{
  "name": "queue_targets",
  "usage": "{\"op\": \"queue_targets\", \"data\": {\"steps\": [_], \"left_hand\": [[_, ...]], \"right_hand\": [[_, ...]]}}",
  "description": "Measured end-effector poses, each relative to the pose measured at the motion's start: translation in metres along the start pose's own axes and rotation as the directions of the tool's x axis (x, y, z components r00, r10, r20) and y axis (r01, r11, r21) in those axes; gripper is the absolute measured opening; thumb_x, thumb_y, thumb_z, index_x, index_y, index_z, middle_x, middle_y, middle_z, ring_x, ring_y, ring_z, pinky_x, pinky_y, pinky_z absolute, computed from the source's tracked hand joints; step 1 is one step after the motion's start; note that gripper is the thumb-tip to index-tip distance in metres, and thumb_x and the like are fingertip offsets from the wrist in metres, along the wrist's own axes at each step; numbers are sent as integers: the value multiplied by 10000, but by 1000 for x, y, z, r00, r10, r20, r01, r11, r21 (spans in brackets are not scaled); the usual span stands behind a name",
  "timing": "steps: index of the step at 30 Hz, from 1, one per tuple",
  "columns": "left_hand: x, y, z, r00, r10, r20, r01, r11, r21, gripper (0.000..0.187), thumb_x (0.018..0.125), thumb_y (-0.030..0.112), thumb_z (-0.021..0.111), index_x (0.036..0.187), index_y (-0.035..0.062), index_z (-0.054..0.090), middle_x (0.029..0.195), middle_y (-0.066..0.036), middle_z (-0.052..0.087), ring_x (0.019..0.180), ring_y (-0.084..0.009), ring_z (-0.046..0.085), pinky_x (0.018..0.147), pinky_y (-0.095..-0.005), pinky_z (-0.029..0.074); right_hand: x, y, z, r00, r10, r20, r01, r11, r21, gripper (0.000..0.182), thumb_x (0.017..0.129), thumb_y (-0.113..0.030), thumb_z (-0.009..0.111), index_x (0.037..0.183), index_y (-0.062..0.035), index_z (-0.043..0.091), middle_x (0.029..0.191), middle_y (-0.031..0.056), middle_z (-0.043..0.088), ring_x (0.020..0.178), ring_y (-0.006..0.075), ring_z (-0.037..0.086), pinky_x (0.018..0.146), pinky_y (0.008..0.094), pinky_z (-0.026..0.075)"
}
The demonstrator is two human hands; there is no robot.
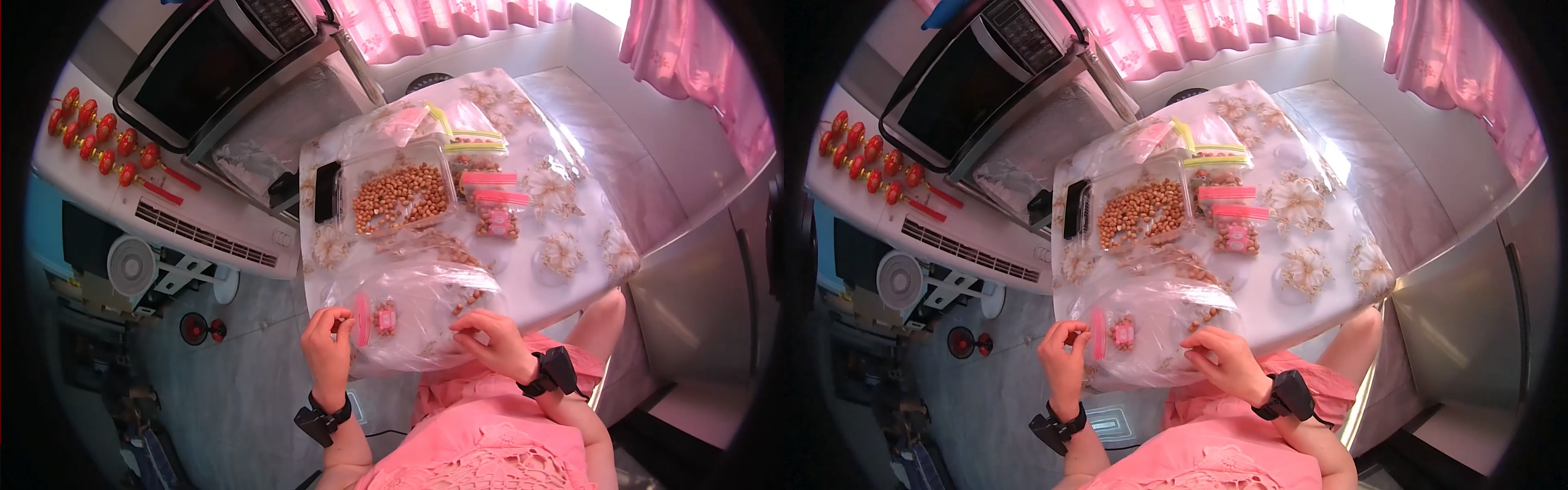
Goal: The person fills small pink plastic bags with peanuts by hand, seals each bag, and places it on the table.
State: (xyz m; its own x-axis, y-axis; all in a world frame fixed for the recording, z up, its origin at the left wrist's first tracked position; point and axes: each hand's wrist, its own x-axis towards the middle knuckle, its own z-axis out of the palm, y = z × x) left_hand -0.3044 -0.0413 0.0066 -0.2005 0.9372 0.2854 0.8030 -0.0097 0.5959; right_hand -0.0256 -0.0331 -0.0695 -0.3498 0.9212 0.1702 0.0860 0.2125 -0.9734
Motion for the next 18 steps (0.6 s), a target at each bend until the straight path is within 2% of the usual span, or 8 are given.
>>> {"op": "queue_targets", "data": {"steps": [4,7,13,15,18], "left_hand": [[0,-1,2,999,-2,47,1,999,34,140,804,-43,755,933,-16,708,876,-87,693,670,-184,647,649,-305,509],[-2,1,4,999,-3,53,2,1000,11,145,801,-46,754,937,-12,717,887,-90,691,685,-185,653,654,-306,512],[-7,-4,5,992,34,124,-36,999,20,160,833,-23,719,991,4,721,941,-116,701,789,-260,689,694,-364,537],[-8,-10,6,984,78,158,-91,993,76,156,853,-27,684,1000,3,725,981,-123,714,815,-305,697,715,-389,544],[-9,-1,5,986,31,166,-37,999,29,173,855,-39,655,1002,10,733,1016,-128,724,868,-336,698,749,-401,545]], "right_hand": [[1,0,-4,1000,-16,-26,16,1000,-14,205,878,34,699,1077,-16,702,977,104,702,861,208,703,759,312,557],[3,2,-6,995,-71,-71,66,995,-75,197,892,4,701,1083,-42,689,966,103,684,849,250,684,722,338,537],[8,3,-9,985,-108,-132,92,988,-122,214,883,23,685,1086,-45,689,1026,119,674,893,267,676,764,348,539],[10,4,-8,987,-100,-124,80,985,-154,230,870,32,677,1090,-36,682,1049,123,662,914,296,669,788,366,541],[15,5,-4,992,-98,-77,78,970,-228,233,863,27,669,1089,-29,675,1055,124,657,940,328,658,819,391,543]]}}
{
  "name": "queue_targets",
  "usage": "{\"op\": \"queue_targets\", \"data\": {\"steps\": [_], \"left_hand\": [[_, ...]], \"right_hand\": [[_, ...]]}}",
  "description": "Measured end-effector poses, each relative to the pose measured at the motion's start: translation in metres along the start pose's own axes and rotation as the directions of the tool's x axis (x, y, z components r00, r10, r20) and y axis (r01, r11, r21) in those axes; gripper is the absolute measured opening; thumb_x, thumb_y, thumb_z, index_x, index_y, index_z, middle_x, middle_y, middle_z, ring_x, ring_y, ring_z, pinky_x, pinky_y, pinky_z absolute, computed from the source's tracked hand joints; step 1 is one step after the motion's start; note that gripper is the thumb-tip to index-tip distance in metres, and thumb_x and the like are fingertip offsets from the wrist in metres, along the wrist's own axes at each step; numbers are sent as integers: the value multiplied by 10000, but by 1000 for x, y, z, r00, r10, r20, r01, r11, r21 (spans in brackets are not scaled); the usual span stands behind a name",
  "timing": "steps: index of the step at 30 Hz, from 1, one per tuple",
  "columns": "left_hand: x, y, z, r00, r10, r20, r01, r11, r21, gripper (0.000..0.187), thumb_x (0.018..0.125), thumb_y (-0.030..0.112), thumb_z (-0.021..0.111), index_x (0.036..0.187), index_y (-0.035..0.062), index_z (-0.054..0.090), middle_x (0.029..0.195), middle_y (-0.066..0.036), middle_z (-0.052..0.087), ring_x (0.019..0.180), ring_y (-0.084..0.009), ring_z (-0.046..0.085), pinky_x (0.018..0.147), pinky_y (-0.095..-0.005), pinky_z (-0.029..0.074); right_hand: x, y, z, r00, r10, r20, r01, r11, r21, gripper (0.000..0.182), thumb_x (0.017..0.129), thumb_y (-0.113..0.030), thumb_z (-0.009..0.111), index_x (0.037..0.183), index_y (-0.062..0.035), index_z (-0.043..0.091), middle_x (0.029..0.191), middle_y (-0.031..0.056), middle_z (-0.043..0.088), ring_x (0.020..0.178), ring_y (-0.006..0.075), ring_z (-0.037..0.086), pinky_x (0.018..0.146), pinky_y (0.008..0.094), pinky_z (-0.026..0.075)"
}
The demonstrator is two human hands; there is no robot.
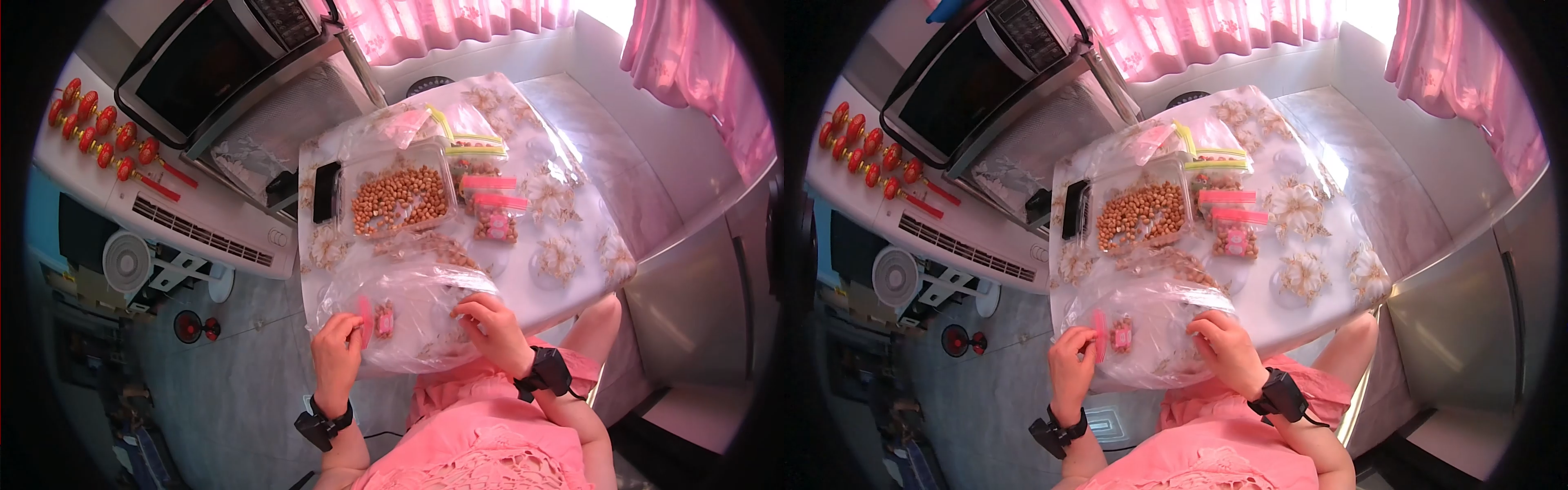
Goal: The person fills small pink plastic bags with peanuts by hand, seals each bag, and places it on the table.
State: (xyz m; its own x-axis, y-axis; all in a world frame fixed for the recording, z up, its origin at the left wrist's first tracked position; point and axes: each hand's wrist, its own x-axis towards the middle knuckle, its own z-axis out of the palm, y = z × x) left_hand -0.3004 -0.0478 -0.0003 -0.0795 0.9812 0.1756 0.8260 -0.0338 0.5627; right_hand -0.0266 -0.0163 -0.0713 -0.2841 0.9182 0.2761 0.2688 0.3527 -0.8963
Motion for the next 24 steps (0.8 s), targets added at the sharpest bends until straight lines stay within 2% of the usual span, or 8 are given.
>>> {"op": "queue_targets", "data": {"steps": [1,3,6,13,15,24], "left_hand": [[0,4,0,1000,0,-7,0,1000,-1,173,855,-39,655,1002,10,733,1016,-128,724,868,-336,698,749,-401,545],[1,11,0,989,142,-43,-141,989,41,186,847,-62,653,999,-4,744,1016,-108,743,808,-265,697,719,-334,548],[3,21,-1,981,194,-3,-194,981,-3,202,843,-66,651,993,15,759,1031,-92,757,867,-276,694,754,-343,548],[4,31,12,978,206,46,-203,977,-63,188,799,-8,737,979,39,768,1034,-82,759,924,-279,687,825,-367,538],[4,33,14,974,215,74,-208,974,-89,241,761,35,794,999,50,764,1051,-85,752,951,-285,682,849,-381,534],[0,36,17,965,255,56,-249,964,-92,319,724,78,843,1025,51,740,1059,-76,719,958,-286,660,838,-383,535]], "right_hand": [[2,2,2,1000,-6,2,6,1000,-2,233,863,27,669,1089,-29,675,1055,124,657,940,328,658,819,391,543],[4,7,7,996,-92,0,91,990,-105,253,844,41,682,1089,-22,683,1090,122,660,982,325,656,834,384,545],[4,8,11,997,-79,-1,78,977,-197,261,833,24,687,1090,-25,686,1088,128,653,1013,346,638,878,409,530],[5,12,13,997,-71,30,76,958,-276,216,836,7,689,1047,-35,696,1038,119,641,976,333,635,855,416,529],[5,14,12,994,-74,77,94,949,-300,169,836,-24,648,1000,-56,672,1028,104,631,984,324,630,842,411,534],[8,16,16,981,-128,142,175,903,-393,149,818,-83,658,966,-72,639,969,82,597,973,281,634,813,391,535]]}}
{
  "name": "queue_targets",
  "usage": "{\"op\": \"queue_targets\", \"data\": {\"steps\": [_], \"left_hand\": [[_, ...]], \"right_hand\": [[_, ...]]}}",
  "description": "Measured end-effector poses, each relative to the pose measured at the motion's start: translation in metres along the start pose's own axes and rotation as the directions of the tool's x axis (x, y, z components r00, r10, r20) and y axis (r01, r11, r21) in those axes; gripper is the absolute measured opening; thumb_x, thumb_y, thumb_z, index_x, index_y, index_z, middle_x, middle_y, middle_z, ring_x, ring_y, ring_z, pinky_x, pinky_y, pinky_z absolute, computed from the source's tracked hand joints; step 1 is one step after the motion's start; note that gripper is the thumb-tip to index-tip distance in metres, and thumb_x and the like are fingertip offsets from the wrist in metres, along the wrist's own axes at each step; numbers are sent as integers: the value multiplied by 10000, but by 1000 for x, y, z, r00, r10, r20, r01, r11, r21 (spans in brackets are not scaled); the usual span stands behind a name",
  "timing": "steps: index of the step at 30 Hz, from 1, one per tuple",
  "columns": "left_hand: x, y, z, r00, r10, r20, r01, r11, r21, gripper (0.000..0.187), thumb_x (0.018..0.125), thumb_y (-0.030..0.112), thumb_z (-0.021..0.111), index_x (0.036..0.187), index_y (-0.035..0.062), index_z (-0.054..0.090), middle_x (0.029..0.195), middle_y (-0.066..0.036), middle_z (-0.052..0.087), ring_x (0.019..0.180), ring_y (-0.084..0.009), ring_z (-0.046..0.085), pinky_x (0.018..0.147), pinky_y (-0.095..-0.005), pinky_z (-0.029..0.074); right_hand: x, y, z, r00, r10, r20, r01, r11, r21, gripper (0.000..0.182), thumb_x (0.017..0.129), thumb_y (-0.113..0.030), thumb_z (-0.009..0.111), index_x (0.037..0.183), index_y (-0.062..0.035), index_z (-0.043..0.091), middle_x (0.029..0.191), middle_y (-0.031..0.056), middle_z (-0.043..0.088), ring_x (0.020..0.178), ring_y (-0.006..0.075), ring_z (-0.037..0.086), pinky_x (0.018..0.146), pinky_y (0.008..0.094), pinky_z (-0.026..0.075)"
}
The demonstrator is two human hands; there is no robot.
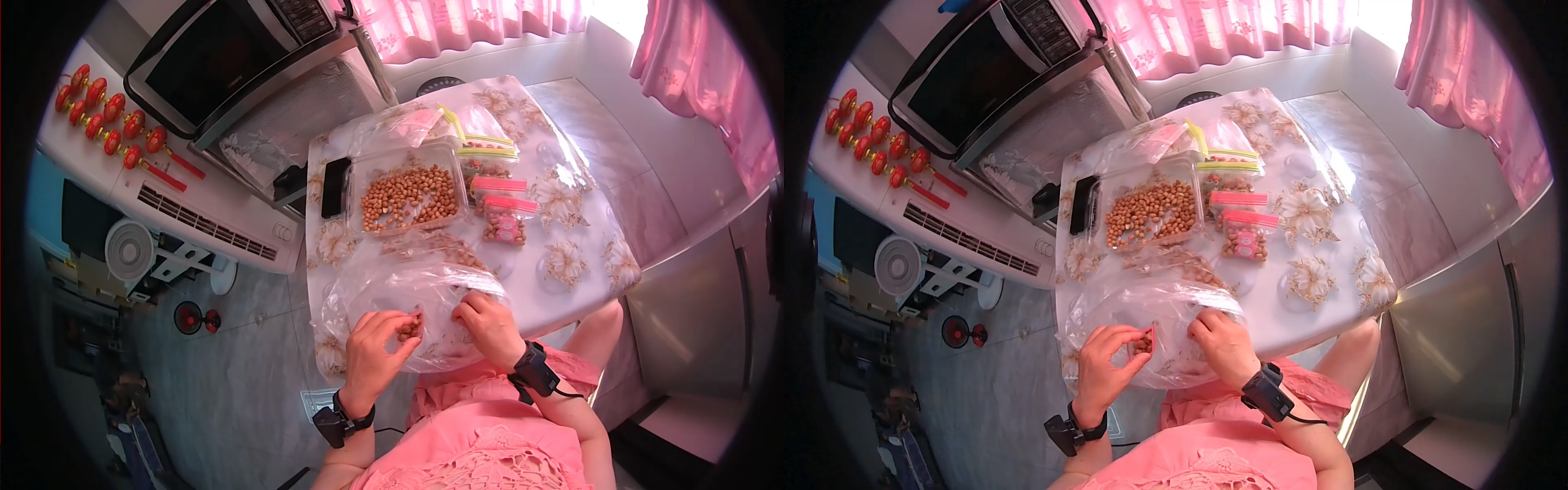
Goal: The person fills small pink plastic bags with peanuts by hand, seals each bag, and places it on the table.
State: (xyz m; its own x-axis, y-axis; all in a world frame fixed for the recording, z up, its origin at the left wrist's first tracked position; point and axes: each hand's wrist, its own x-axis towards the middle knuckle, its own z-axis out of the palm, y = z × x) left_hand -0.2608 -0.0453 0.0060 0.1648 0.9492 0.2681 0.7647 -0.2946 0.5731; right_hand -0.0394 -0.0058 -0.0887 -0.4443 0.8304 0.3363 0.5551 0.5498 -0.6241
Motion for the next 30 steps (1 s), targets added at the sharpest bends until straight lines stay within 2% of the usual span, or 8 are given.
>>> {"op": "queue_targets", "data": {"steps": [7,9,15,18,27,30], "left_hand": [[2,7,3,1000,-26,11,26,998,-63,324,713,74,856,1018,64,748,1052,-85,735,973,-293,678,860,-387,538],[2,4,4,1000,-20,19,21,999,-44,329,720,69,848,1032,63,745,1050,-86,730,974,-296,678,861,-386,537],[3,0,7,999,-22,32,24,999,-46,332,733,75,836,1051,58,741,1077,-95,715,978,-303,672,868,-392,534],[3,0,7,998,-33,58,36,998,-60,337,737,80,834,1059,57,736,1089,-98,711,988,-305,669,873,-394,533],[2,-5,11,997,-35,68,39,997,-64,346,745,88,831,1073,46,728,1107,-105,706,1007,-312,669,886,-398,534],[2,-2,8,997,-40,67,44,998,-55,350,743,89,832,1074,45,727,1109,-106,704,1014,-315,669,889,-400,534]], "right_hand": [[2,-2,-4,999,-48,20,49,998,-40,207,795,-102,689,996,-77,649,980,71,602,980,262,637,817,384,534],[1,-3,-5,999,-45,30,45,999,0,244,775,-101,720,1009,-72,660,998,72,609,984,258,638,826,387,536],[-1,-7,-12,1000,-27,1,27,994,102,216,796,-94,734,1001,-65,670,1013,85,609,984,284,627,840,406,536],[-2,-8,-16,995,-71,72,64,993,97,197,805,-103,732,987,-66,665,1005,89,604,974,299,617,845,411,532],[-1,-2,-7,993,-9,121,7,1000,23,155,826,-101,712,932,-53,608,949,101,586,936,312,616,814,430,529],[3,-3,-9,999,-21,43,19,998,67,159,836,-108,727,932,-52,612,922,104,583,886,312,621,785,421,526]]}}
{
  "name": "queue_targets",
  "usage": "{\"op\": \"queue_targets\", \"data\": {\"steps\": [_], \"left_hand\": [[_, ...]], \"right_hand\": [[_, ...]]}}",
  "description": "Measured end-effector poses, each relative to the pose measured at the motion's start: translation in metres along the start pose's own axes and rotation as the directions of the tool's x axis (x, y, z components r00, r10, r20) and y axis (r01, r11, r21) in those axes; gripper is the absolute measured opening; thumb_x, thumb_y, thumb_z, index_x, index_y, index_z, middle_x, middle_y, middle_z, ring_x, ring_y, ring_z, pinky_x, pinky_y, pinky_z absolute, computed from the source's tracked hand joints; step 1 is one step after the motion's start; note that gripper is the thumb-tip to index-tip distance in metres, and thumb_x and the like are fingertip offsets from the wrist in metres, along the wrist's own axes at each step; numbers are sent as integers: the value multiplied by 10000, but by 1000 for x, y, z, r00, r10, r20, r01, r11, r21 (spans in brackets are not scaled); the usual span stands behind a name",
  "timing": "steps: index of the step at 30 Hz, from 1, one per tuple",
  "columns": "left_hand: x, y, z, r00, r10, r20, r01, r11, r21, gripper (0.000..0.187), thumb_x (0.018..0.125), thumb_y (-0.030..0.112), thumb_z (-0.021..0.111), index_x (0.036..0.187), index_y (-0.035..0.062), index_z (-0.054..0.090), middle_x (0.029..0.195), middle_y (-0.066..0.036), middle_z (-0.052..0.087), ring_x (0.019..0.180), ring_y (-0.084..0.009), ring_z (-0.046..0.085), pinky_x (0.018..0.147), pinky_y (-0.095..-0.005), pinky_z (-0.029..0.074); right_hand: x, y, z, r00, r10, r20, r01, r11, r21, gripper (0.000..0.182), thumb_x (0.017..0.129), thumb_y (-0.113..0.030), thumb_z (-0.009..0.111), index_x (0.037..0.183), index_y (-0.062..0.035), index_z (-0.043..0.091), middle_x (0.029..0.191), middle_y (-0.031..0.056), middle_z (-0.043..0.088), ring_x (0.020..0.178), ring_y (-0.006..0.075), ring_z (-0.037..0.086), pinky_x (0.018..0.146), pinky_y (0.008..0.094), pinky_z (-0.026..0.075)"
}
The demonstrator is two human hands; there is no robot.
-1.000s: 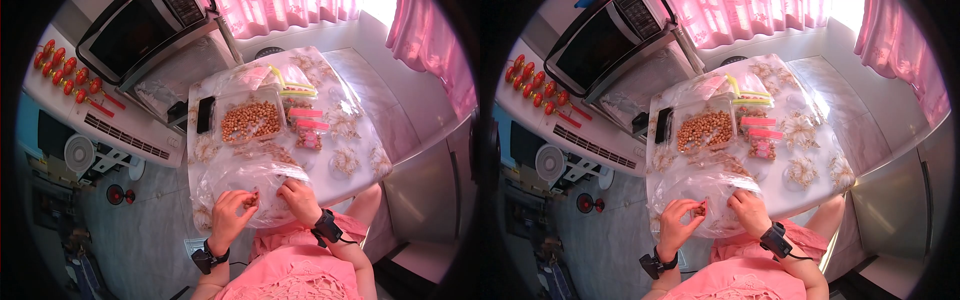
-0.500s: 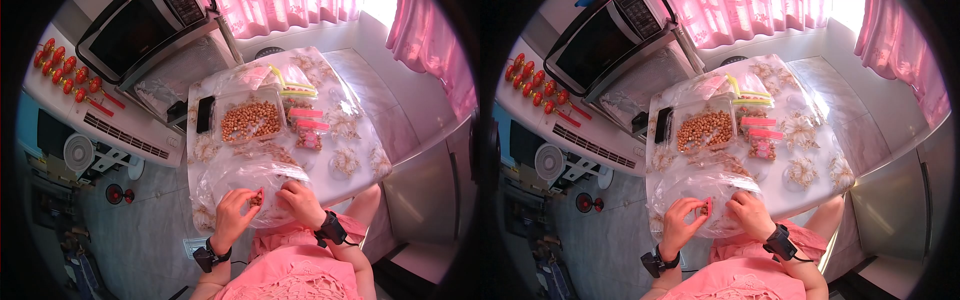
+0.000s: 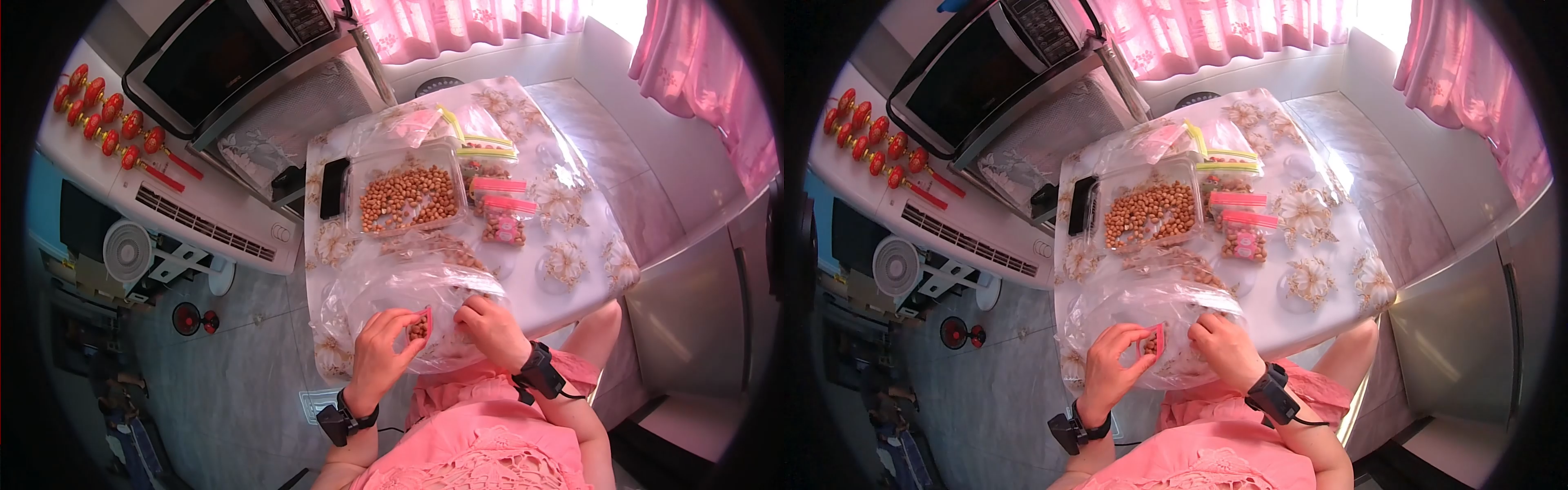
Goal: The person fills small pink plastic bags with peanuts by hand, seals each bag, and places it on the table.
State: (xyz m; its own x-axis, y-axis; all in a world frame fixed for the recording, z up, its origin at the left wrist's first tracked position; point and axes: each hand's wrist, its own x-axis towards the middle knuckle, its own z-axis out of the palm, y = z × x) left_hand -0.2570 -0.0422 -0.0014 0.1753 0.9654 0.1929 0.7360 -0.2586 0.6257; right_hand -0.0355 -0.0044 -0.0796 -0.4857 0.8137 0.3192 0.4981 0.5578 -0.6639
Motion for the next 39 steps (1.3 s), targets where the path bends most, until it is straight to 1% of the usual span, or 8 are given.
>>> {"op": "queue_targets", "data": {"steps": [4,9,15,22,27,31,36,39], "left_hand": [[-1,1,-1,1000,0,-6,0,1000,8,354,741,88,832,1076,46,727,1109,-106,703,1017,-315,670,891,-399,535],[0,3,0,1000,30,2,-30,999,-11,368,733,83,839,1082,56,726,1102,-103,705,1007,-317,670,876,-397,537],[1,7,3,999,50,-10,-50,999,-19,360,735,101,853,1070,61,725,1079,-94,709,989,-315,673,849,-401,540],[3,6,5,999,44,3,-44,999,-32,352,751,131,861,1066,58,722,1083,-99,706,991,-316,671,858,-405,538],[5,9,3,996,91,23,-91,996,-18,364,751,119,855,1079,49,714,1103,-101,704,999,-316,674,864,-407,538],[5,8,4,994,103,19,-103,995,-11,376,750,110,851,1092,46,708,1106,-100,704,1002,-317,674,870,-409,539],[6,1,2,996,93,-1,-93,987,-128,372,713,88,878,1056,45,738,1063,-103,726,1001,-295,699,856,-379,553],[4,1,-2,993,122,8,-118,972,-202,373,725,141,896,1053,67,736,1041,-104,728,937,-309,704,825,-389,562]], "right_hand": [[10,-26,-23,994,-5,-112,23,988,154,173,835,-100,747,955,-55,630,918,104,591,856,303,632,743,407,528],[26,-56,-30,971,-142,-194,192,942,273,163,857,-59,759,1005,-45,693,950,98,652,851,293,670,737,377,547],[22,-49,-11,982,-49,-184,115,922,370,203,852,-25,726,1048,-44,672,984,102,647,872,309,669,745,378,549],[19,-47,-23,960,10,-280,89,936,342,228,864,3,708,1084,-51,684,1030,115,670,891,305,681,750,372,559],[20,-48,-19,953,-192,-236,247,941,232,281,831,-3,723,1106,-55,699,1078,115,680,894,289,683,757,369,562],[22,-50,-22,945,-166,-281,237,942,239,233,839,23,728,1066,-24,713,1111,136,688,912,290,680,775,377,558],[13,-26,-22,969,-22,-245,86,964,253,417,779,75,636,1182,-25,658,1107,154,662,1025,360,648,874,432,538],[4,-19,-18,990,-25,-137,65,953,296,530,804,-48,736,1316,-53,603,1173,161,634,1132,365,601,993,447,492]]}}
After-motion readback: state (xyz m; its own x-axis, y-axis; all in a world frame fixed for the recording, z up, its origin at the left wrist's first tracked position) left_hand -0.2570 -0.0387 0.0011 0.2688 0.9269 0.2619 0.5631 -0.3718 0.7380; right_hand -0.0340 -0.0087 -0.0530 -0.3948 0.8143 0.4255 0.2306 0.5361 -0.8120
